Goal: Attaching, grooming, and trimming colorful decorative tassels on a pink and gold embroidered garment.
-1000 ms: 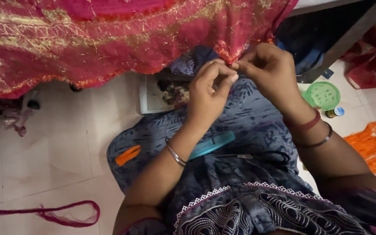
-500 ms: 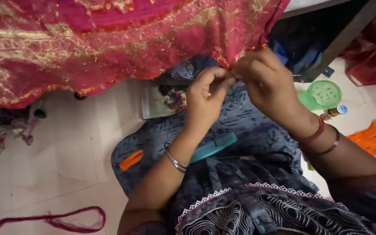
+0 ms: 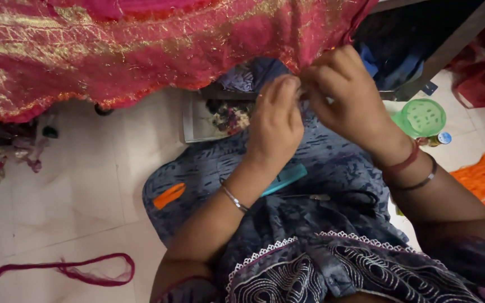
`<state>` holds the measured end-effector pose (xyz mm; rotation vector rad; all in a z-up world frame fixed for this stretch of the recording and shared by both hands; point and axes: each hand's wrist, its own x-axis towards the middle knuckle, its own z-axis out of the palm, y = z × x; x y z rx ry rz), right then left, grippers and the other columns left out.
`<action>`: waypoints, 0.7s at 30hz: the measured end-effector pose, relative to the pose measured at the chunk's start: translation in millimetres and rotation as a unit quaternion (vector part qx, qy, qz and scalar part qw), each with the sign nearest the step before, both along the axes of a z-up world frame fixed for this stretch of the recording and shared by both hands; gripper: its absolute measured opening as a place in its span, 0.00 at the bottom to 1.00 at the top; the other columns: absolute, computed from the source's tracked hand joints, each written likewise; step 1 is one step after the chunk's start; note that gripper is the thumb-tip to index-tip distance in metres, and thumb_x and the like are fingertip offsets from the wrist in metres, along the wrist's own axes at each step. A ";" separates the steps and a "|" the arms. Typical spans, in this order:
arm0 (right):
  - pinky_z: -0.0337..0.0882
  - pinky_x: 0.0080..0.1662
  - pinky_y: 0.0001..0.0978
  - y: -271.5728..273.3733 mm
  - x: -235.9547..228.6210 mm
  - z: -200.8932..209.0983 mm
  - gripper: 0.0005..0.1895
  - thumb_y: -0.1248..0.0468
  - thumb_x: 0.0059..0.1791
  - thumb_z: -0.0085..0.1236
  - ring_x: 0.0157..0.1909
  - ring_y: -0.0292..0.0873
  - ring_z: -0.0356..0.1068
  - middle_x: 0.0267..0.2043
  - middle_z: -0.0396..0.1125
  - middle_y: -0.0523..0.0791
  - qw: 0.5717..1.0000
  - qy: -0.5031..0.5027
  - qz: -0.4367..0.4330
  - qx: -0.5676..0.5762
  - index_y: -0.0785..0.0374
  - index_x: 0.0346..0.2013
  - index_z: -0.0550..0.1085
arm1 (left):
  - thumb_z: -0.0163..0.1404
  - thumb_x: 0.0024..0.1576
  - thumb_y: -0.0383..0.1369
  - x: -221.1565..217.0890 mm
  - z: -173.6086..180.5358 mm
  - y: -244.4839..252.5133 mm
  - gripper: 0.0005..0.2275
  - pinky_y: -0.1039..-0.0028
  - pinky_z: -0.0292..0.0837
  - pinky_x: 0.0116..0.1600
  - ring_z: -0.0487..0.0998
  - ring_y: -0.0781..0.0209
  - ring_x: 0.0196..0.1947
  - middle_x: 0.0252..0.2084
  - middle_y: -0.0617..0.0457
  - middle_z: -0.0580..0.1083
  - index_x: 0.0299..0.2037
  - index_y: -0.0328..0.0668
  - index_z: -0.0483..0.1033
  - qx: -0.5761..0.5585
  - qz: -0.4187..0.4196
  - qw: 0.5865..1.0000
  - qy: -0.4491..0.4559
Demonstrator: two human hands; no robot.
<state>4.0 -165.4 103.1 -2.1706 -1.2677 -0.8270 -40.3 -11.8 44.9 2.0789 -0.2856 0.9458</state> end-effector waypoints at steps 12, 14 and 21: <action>0.72 0.50 0.34 -2.5 3.8 7.4 0.07 0.80 0.52 0.62 0.49 0.49 0.72 0.44 0.72 0.47 0.995 0.066 -0.011 0.078 0.68 0.39 0.76 | 0.55 0.58 0.23 0.2 -1.4 14.9 0.04 0.72 0.75 0.49 0.79 0.56 0.43 0.44 0.47 0.75 0.40 0.36 0.75 -0.086 -0.126 0.986 0.060; 0.72 0.48 0.37 3.3 3.3 13.2 0.07 0.81 0.48 0.62 0.46 0.52 0.71 0.42 0.71 0.49 0.995 0.033 -0.031 0.084 0.70 0.36 0.75 | 0.55 0.58 0.22 2.5 -1.7 13.2 0.03 0.71 0.75 0.48 0.79 0.55 0.43 0.44 0.47 0.74 0.40 0.35 0.75 -0.062 -0.134 0.987 0.065; 0.65 0.39 0.24 -23.4 4.4 -30.2 0.01 0.74 0.57 0.61 0.36 0.33 0.66 0.37 0.69 0.43 0.890 0.362 -0.035 0.275 0.69 0.40 0.78 | 0.61 0.56 0.24 8.4 -3.3 12.4 0.05 0.69 0.77 0.49 0.79 0.58 0.45 0.47 0.49 0.74 0.40 0.37 0.80 -0.121 -0.177 0.975 0.057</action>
